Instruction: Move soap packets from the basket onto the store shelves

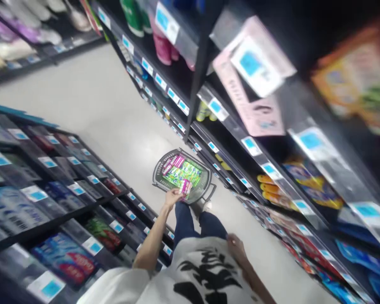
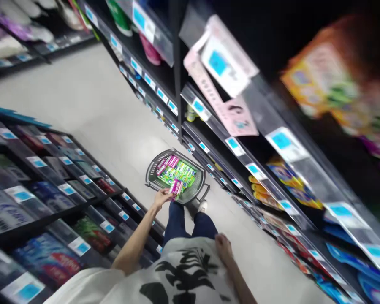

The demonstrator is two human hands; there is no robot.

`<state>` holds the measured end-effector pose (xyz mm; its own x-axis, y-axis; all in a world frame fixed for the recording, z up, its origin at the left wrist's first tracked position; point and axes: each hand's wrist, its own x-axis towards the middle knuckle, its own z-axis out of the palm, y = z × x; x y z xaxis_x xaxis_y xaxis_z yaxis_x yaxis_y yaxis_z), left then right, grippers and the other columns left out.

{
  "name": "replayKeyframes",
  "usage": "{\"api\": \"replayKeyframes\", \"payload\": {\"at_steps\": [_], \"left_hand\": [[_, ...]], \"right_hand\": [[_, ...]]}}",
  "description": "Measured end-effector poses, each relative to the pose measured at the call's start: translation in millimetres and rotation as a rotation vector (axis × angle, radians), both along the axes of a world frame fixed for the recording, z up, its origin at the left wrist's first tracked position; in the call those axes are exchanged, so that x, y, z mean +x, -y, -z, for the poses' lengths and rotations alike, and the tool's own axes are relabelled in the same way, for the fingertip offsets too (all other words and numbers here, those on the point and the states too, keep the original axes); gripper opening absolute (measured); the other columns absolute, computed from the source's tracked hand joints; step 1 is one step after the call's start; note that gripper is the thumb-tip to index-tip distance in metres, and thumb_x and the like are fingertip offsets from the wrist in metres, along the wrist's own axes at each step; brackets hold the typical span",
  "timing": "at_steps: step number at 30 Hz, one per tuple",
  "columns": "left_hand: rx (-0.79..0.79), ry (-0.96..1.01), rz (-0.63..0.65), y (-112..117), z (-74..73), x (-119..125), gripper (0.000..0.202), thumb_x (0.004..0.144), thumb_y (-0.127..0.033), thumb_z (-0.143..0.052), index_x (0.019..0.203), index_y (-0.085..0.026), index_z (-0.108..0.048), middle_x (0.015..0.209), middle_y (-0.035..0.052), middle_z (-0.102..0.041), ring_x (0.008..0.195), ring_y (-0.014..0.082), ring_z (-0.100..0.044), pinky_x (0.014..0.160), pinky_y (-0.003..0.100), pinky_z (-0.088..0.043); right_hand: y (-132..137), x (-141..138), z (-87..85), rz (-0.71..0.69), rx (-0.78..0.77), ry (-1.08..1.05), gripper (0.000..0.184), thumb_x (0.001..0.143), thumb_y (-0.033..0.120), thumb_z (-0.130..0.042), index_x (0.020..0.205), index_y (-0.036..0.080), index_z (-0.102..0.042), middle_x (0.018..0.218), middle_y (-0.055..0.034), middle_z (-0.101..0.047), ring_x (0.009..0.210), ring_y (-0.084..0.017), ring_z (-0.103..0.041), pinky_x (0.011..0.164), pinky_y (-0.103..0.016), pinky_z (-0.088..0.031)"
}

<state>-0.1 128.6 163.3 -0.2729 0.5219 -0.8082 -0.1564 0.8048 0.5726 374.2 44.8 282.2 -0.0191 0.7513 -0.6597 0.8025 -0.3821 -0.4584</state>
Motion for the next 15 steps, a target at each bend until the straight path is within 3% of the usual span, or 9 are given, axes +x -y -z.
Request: {"api": "replayKeyframes", "payload": {"at_steps": [2,3,5,7,11,15], "left_hand": [[0.101,0.111,-0.082,17.0,-52.8,40.0,0.055,0.06,-0.037,-0.09,0.102,-0.013,-0.064,0.092,0.0091,-0.076,0.082,0.0223,-0.074,0.08,0.038,-0.064],[0.148,0.151,-0.104,26.2,-75.8,61.9,0.06,0.06,-0.041,-0.09,0.106,-0.014,-0.063,0.099,0.0106,-0.076,0.086,0.0222,-0.075,0.082,0.039,-0.064],[0.236,0.228,-0.134,45.2,-115.2,108.5,0.066,0.058,-0.046,-0.09,0.11,-0.015,-0.064,0.11,0.0124,-0.075,0.092,0.0234,-0.075,0.085,0.038,-0.064],[0.317,0.318,-0.154,63.6,-146.5,156.9,0.069,0.057,-0.045,-0.092,0.113,-0.015,-0.066,0.116,0.0137,-0.075,0.095,0.0242,-0.074,0.084,0.035,-0.063],[0.42,0.46,-0.188,94.3,-187.5,242.8,0.069,0.061,-0.042,-0.093,0.12,-0.016,-0.066,0.122,0.0155,-0.073,0.1,0.0241,-0.074,0.085,0.032,-0.061],[0.439,0.44,-0.163,114.8,-203.3,291.3,0.072,0.059,-0.042,-0.095,0.12,-0.018,-0.065,0.126,0.0157,-0.073,0.109,0.0272,-0.072,0.098,0.038,-0.058]], "right_hand": [[-6.2,14.5,3.2,0.083,0.036,-0.16,0.061,0.082,0.08,-0.044,0.088,0.025,-0.07,0.099,-0.0092,-0.076,0.099,-0.033,-0.073,0.09,-0.046,-0.059],[-12.5,17.5,4.7,0.176,0.055,-0.288,0.063,0.078,0.081,-0.054,0.093,0.022,-0.071,0.105,-0.0129,-0.076,0.104,-0.034,-0.072,0.096,-0.048,-0.057],[-26.3,17.5,0.4,0.253,0.078,-0.516,0.07,0.075,0.079,-0.064,0.109,0.018,-0.069,0.115,-0.0154,-0.074,0.11,-0.032,-0.069,0.106,-0.049,-0.052],[-35.4,17.5,-15.5,0.224,0.069,-0.697,0.073,0.078,0.075,-0.067,0.123,0.018,-0.065,0.12,-0.0143,-0.072,0.109,-0.028,-0.069,0.105,-0.045,-0.052],[-28.2,40.0,-61.2,0.151,0.121,-0.891,0.058,0.087,0.069,-0.064,0.115,0.018,-0.068,0.112,-0.0091,-0.072,0.105,-0.023,-0.067,0.096,-0.037,-0.054],[-2.5,74.9,-87.8,0.205,0.155,-0.959,0.057,0.085,0.069,-0.068,0.112,0.019,-0.066,0.112,-0.0077,-0.071,0.108,-0.024,-0.066,0.094,-0.035,-0.054]]}}
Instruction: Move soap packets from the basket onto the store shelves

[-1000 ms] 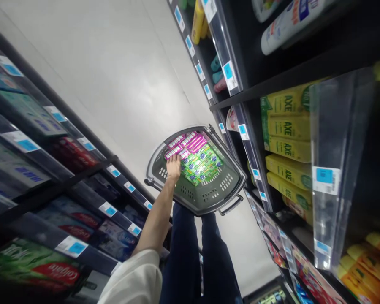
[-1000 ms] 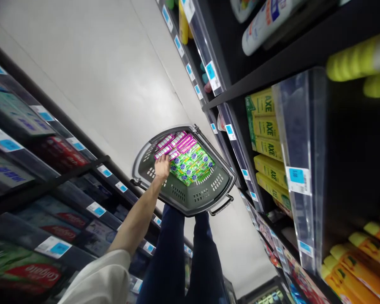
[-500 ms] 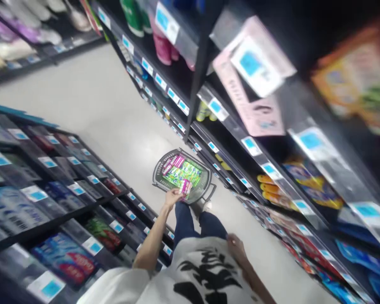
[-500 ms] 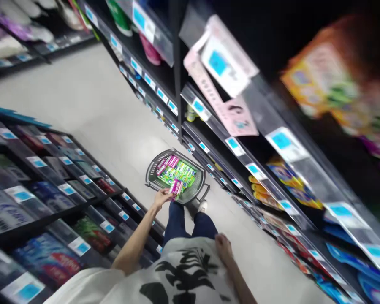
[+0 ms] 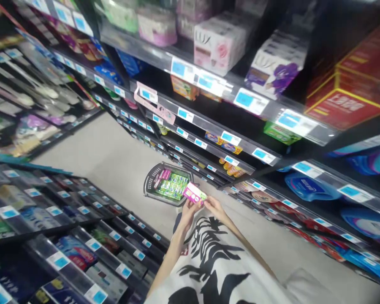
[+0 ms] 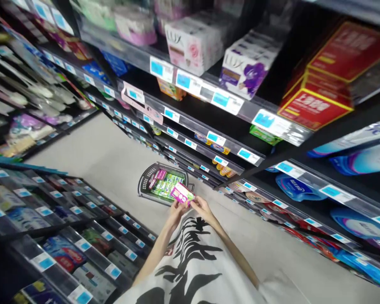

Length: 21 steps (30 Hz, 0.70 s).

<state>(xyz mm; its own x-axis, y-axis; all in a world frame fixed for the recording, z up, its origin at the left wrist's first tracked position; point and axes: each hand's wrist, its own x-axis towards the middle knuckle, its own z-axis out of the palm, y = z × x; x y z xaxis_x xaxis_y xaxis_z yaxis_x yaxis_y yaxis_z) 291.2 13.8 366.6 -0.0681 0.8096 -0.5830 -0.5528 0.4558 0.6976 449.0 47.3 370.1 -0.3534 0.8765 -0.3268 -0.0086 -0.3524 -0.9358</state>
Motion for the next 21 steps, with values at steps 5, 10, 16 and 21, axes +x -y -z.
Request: {"api": "replayKeyframes", "payload": {"at_steps": [5,10,16,21], "left_hand": [[0.073,-0.182,0.246,9.0,-8.3,14.1,0.068,0.057,-0.04,-0.098,0.113,-0.015,-0.069,0.118,0.0169,-0.075,0.107,0.0289,-0.073,0.101,0.042,-0.057],[0.078,-0.146,0.248,10.8,-16.8,13.8,0.065,0.064,-0.05,-0.094,0.112,-0.013,-0.069,0.117,0.017,-0.076,0.103,0.0277,-0.074,0.096,0.038,-0.058],[0.058,-0.142,0.155,12.5,-9.4,-7.8,0.068,0.066,-0.054,-0.091,0.116,-0.019,-0.062,0.109,0.0119,-0.074,0.094,0.024,-0.075,0.085,0.033,-0.061],[0.136,-0.306,0.309,5.5,-17.0,-45.1,0.054,0.065,-0.053,-0.091,0.1,-0.02,-0.067,0.092,0.0057,-0.074,0.082,0.02,-0.07,0.075,0.027,-0.057]], "right_hand": [[16.2,20.1,-2.4,0.213,0.01,0.043,0.062,0.075,0.072,-0.075,0.107,0.02,-0.066,0.111,-0.0098,-0.072,0.102,-0.027,-0.068,0.088,-0.037,-0.056],[18.3,33.3,-0.9,0.194,0.04,0.058,0.058,0.071,0.066,-0.082,0.103,0.019,-0.069,0.102,-0.0076,-0.073,0.095,-0.025,-0.068,0.083,-0.036,-0.055],[22.1,35.4,0.4,0.124,0.018,0.107,0.057,0.063,0.06,-0.089,0.095,0.018,-0.07,0.096,-0.0066,-0.072,0.088,-0.023,-0.067,0.077,-0.033,-0.054],[19.1,16.3,-16.1,-0.033,0.08,0.109,0.052,0.068,0.052,-0.087,0.101,0.017,-0.069,0.1,-0.0064,-0.073,0.088,-0.022,-0.067,0.082,-0.034,-0.053]]}}
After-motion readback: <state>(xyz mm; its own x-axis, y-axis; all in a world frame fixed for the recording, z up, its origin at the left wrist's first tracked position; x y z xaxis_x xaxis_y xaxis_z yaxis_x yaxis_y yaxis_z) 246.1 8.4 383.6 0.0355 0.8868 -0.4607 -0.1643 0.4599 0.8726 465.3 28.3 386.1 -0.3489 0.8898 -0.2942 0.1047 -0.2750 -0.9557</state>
